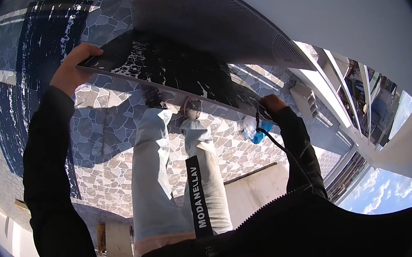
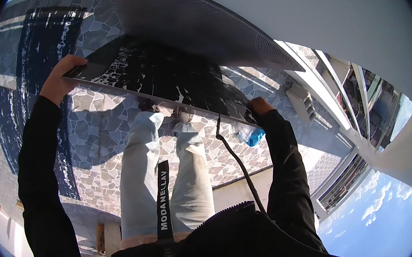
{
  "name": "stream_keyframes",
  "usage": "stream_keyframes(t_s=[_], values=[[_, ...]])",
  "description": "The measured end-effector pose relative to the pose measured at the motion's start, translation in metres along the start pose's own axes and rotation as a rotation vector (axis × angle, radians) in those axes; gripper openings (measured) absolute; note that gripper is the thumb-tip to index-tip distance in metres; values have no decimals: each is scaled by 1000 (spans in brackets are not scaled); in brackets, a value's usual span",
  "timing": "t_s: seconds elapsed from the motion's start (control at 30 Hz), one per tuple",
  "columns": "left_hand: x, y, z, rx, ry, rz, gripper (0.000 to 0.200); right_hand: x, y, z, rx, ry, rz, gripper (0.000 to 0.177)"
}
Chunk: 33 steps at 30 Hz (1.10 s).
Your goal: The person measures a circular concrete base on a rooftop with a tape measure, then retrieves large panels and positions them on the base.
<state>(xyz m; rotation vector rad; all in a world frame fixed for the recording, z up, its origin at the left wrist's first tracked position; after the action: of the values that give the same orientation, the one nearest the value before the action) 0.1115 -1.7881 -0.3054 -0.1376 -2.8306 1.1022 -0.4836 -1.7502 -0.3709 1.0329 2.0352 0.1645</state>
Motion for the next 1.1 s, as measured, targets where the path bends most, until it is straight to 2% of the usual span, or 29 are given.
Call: stream_keyframes(t_s=[0.03, 0.07, 0.13, 0.17, 0.2, 0.27, 0.3, 0.33, 0.37, 0.4, 0.43, 0.47, 0.5, 0.57, 0.6, 0.63, 0.73, 0.8, 0.87, 0.9, 0.93, 1.0, 1.03, 1.07, 1.1], values=[[9, -28, -11, 336, -113, 427, 27, -25, 11, -3, -8, 49, 18, 15], [6, -28, -3, 357, -102, 423, 27, -34, 2, -8, 13, 44, 9, 15], [-11, 10, 41, -89, 119, -339, 20, -48, -5, -19, -63, 28, 148, 18], [-15, 29, 59, -323, 149, -737, 20, -37, -37, -41, 432, -185, 905, 27], [1, 3, 58, -311, 164, -734, 20, -57, -26, -44, 441, -199, 896, 27], [16, -29, 54, -396, -18, -768, 18, -82, -17, -61, 767, -762, 1660, 35], [11, -26, 70, -376, 53, -849, 27, -74, -36, -66, 755, -865, 1766, 49], [-7, -7, 103, -363, 55, -849, 27, -76, -42, -66, 745, -874, 1759, 49], [-28, -13, 141, 8, 112, -351, 31, -82, -47, -68, 704, -1003, 1790, 56], [-11, -39, 129, 86, 137, -226, 33, -95, -44, -68, 656, -1135, 1819, 64], [6, -66, 116, 170, 153, -105, 35, -109, -41, -70, 646, -1180, 1678, 75], [24, -93, 101, 258, 163, 7, 38, -112, -46, -69, 634, -1185, 1673, 75], [34, -119, 84, 327, 81, 26, 33, -115, -56, -70, 647, -1237, 1641, 76], [27, -131, 89, 516, -74, 414, 40, -126, -60, -72, 743, -1363, 1486, 77], [29, -138, 87, 527, -93, 417, 40, -129, -59, -66, 718, -1365, 1484, 77], [25, -135, 94, 363, -64, 180, 41, -128, -57, -66, 755, -1415, 1487, 77], [15, -127, 103, 363, -138, 187, 45, -130, -60, -60, 788, -1509, 1502, 75], [15, -118, 106, 167, -68, -173, 49, -131, -65, -65, 802, -1663, 1363, 75], [18, -112, 103, 19, -61, -445, 48, -128, -57, -64, 859, -1725, 1392, 77], [18, -108, 113, 100, -61, -346, 44, -126, -55, -65, 878, -1736, 1342, 78], [19, -107, 120, 178, -64, -242, 39, -115, -69, -66, 937, -1654, 1346, 77], [25, -108, 110, 226, -114, -229, 29, -126, -55, -65, 809, -1668, 1305, 80], [31, -93, 102, -4, -99, -652, 33, -124, -57, -64, 757, -1655, 1355, 83], [35, -73, 106, -26, -235, -804, 67, -130, -55, -63, 655, -1651, 1332, 81], [41, -59, 98, -18, -305, -879, 61, -135, -52, -63, 612, -1617, 1321, 81]])
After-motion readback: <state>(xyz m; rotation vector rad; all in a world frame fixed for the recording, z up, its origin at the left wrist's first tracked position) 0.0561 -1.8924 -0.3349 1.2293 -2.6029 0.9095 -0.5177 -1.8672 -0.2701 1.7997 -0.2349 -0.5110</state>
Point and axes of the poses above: each hand's wrist, its own z-axis towards the middle knuckle, its own x-axis out of the palm, y = z × x, the point moved 8 cm from there along z, towards the middle knuckle, and after that the axes turned 13 degrees about -x, right-handed, at the moved point
